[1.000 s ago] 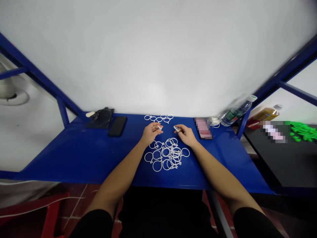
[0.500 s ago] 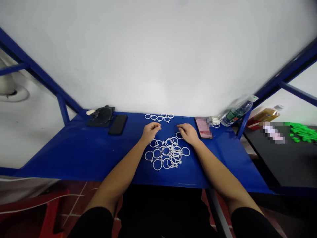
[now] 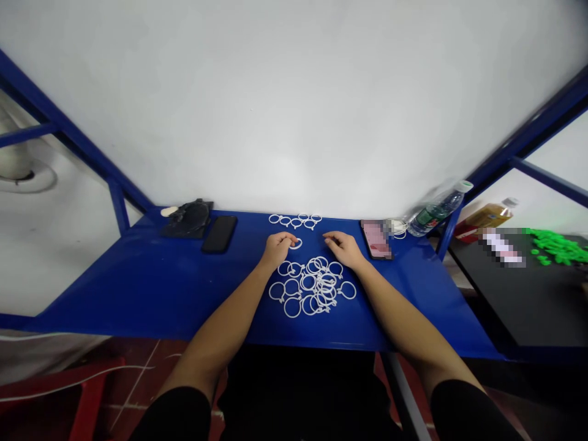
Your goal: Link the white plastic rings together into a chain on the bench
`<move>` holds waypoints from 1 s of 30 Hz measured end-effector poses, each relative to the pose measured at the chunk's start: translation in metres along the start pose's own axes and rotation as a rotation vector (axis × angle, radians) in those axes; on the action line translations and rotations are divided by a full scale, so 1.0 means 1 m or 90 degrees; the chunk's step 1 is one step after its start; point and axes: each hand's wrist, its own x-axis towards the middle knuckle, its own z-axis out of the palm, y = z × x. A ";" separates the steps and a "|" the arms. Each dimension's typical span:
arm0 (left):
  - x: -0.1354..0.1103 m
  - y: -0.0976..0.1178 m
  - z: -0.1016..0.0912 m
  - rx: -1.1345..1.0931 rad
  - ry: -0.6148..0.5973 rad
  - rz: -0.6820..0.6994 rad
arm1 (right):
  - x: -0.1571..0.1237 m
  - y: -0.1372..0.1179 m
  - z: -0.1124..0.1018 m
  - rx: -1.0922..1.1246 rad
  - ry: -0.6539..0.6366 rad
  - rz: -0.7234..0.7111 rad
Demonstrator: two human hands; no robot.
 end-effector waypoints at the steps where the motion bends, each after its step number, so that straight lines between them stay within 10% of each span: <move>1: 0.000 -0.001 0.001 0.009 -0.004 0.007 | 0.007 0.001 0.000 -0.016 -0.001 0.000; 11: -0.004 0.003 -0.004 0.246 -0.138 0.212 | 0.074 -0.005 0.018 -0.250 -0.210 -0.017; 20: -0.013 0.009 -0.006 0.353 -0.326 0.341 | 0.003 -0.006 -0.003 -0.173 -0.174 -0.042; 30: -0.023 0.014 0.010 0.288 -0.220 0.419 | -0.021 -0.036 0.013 0.111 -0.094 -0.115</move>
